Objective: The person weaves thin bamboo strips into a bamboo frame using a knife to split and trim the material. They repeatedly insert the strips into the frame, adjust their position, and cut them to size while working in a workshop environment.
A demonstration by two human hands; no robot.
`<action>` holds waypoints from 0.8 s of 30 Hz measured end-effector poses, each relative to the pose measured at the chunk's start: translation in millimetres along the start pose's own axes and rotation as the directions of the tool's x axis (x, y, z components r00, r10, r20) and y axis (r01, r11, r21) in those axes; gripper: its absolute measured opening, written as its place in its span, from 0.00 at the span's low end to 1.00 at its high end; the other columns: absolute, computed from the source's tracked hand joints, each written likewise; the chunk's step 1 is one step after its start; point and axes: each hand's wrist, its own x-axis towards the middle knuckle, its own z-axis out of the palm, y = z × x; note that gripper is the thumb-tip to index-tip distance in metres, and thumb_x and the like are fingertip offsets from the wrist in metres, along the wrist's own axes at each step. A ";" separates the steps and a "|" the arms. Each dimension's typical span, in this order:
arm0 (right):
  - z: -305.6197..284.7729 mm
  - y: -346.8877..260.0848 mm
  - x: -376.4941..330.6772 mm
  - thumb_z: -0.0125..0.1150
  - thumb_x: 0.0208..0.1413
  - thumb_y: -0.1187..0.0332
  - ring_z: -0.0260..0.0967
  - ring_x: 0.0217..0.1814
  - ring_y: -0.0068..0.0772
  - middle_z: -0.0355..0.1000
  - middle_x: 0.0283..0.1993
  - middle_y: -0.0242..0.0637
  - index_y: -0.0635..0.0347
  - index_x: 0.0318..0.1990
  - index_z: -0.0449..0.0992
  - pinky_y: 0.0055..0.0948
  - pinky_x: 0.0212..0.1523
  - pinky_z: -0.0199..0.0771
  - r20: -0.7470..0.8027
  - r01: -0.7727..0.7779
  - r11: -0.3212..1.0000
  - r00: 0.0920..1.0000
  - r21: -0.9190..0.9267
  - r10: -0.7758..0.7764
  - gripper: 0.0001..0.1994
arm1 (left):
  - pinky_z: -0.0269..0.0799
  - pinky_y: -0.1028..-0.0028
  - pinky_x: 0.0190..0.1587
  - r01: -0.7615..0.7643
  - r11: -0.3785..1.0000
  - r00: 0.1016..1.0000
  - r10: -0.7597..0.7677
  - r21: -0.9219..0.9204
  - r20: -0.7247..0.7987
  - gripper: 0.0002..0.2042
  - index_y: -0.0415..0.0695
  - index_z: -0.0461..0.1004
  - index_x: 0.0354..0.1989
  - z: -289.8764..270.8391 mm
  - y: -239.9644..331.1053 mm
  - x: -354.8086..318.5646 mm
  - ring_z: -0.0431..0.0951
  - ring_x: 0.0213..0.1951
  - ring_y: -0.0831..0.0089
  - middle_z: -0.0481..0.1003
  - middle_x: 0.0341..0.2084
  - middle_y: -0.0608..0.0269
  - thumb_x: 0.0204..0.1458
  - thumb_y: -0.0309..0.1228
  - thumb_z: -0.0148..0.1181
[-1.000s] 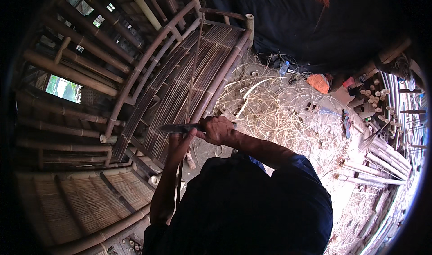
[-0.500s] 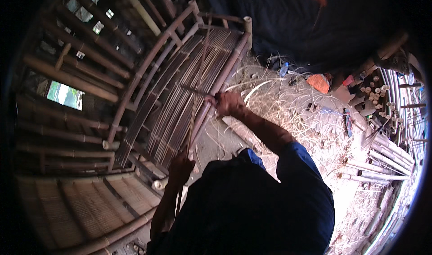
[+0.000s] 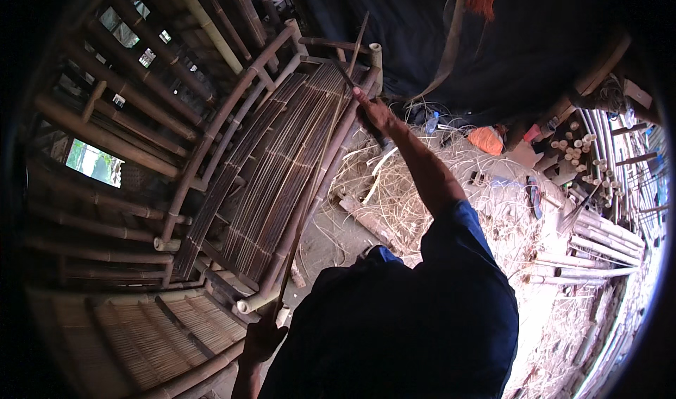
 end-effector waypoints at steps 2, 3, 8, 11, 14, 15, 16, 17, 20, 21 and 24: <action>25.0 -13.7 -35.3 0.56 0.54 0.35 0.65 0.19 0.26 0.68 0.21 0.32 0.59 0.30 0.72 0.27 0.23 0.67 0.067 -0.112 0.900 0.993 0.420 0.092 0.30 | 0.72 0.67 0.34 0.194 0.970 0.966 -0.163 -0.144 0.203 0.29 0.46 0.64 0.64 -11.5 -3.8 -5.1 0.77 0.31 0.64 0.75 0.35 0.53 0.53 0.38 0.62; 39.7 -11.8 -39.4 0.62 0.55 0.45 0.65 0.19 0.27 0.68 0.20 0.32 0.58 0.28 0.70 0.28 0.22 0.68 -0.005 -0.054 0.898 0.998 0.437 0.062 0.23 | 0.69 0.67 0.33 0.368 0.905 0.898 -0.288 -0.212 0.333 0.29 0.49 0.66 0.63 -21.0 0.0 -2.1 0.75 0.28 0.66 0.75 0.28 0.55 0.52 0.41 0.65; 101.2 17.6 -57.3 0.59 0.58 0.61 0.66 0.20 0.26 0.68 0.22 0.34 0.58 0.30 0.70 0.28 0.20 0.67 -0.043 -0.020 0.956 0.999 0.291 0.034 0.11 | 0.66 0.62 0.59 -0.063 0.998 0.998 0.063 0.029 -0.015 0.28 0.41 0.65 0.62 -0.5 -53.6 86.5 0.73 0.54 0.53 0.73 0.52 0.45 0.56 0.44 0.60; 153.6 -0.5 -101.2 0.57 0.59 0.53 0.67 0.22 0.27 0.70 0.23 0.35 0.62 0.34 0.72 0.30 0.26 0.69 0.121 0.176 0.974 0.974 0.143 -0.193 0.17 | 0.69 0.64 0.54 -0.176 0.956 0.980 0.147 -0.235 -0.137 0.28 0.38 0.62 0.64 18.8 -34.4 180.9 0.78 0.46 0.62 0.77 0.45 0.50 0.61 0.44 0.52; 171.4 -14.4 -116.3 0.52 0.59 0.42 0.73 0.26 0.38 0.71 0.20 0.44 0.66 0.32 0.76 0.43 0.31 0.75 0.190 0.143 0.974 0.976 -0.174 -0.109 0.29 | 0.69 0.74 0.30 -0.025 0.387 0.997 -0.061 -0.922 -0.053 0.24 0.40 0.65 0.62 38.9 -12.9 213.7 0.68 0.20 0.77 0.70 0.24 0.69 0.63 0.42 0.50; 162.6 -18.7 -118.8 0.51 0.59 0.40 0.74 0.27 0.41 0.71 0.20 0.45 0.66 0.33 0.77 0.44 0.32 0.75 0.193 0.202 0.930 0.970 -0.306 -0.147 0.30 | 0.64 0.77 0.22 0.038 0.186 0.993 -0.120 -0.982 0.015 0.22 0.40 0.66 0.61 39.7 -11.6 215.0 0.59 0.14 0.84 0.63 0.17 0.76 0.63 0.41 0.50; 155.2 -21.4 -120.8 0.49 0.58 0.38 0.75 0.28 0.44 0.71 0.20 0.47 0.65 0.34 0.77 0.45 0.34 0.76 0.203 0.255 0.865 0.962 -0.431 -0.183 0.32 | 0.56 0.82 0.17 0.022 0.203 0.983 -0.185 -0.979 -0.016 0.21 0.41 0.67 0.60 40.3 -10.2 212.5 0.53 0.13 0.88 0.58 0.17 0.78 0.64 0.40 0.49; 151.5 -18.9 -125.6 0.48 0.58 0.36 0.75 0.30 0.47 0.72 0.22 0.49 0.65 0.34 0.77 0.45 0.35 0.76 0.226 0.327 0.773 0.944 -0.543 -0.241 0.33 | 0.56 0.82 0.16 0.064 0.278 0.958 -0.286 -0.958 -0.019 0.22 0.41 0.67 0.60 37.9 -16.2 210.2 0.53 0.12 0.87 0.57 0.16 0.78 0.63 0.41 0.50; 143.4 -13.7 -152.9 0.43 0.57 0.32 0.76 0.36 0.55 0.74 0.31 0.55 0.63 0.35 0.78 0.48 0.38 0.76 0.380 0.508 0.471 0.858 -0.721 -0.344 0.37 | 0.55 0.77 0.17 0.097 0.599 0.947 -0.301 -0.795 -0.111 0.15 0.41 0.73 0.43 25.1 -6.5 203.2 0.56 0.13 0.83 0.58 0.13 0.72 0.63 0.41 0.49; 144.1 -4.5 -150.8 0.47 0.59 0.38 0.76 0.30 0.48 0.74 0.29 0.47 0.59 0.39 0.78 0.46 0.33 0.76 0.450 0.647 0.336 0.738 -0.685 -0.503 0.30 | 0.55 0.75 0.17 0.065 0.747 0.956 -0.237 -0.661 -0.174 0.16 0.40 0.73 0.43 28.7 -15.8 198.6 0.57 0.13 0.82 0.59 0.13 0.71 0.63 0.41 0.48; 127.3 48.4 -88.7 0.47 0.60 0.39 0.72 0.21 0.39 0.70 0.20 0.42 0.59 0.26 0.74 0.36 0.22 0.73 0.169 0.253 -0.049 0.480 -0.966 -0.861 0.30 | 0.55 0.72 0.19 -0.002 0.909 0.966 -0.106 -0.416 -0.236 0.16 0.38 0.73 0.47 32.3 -11.9 180.5 0.61 0.15 0.80 0.61 0.12 0.69 0.62 0.38 0.48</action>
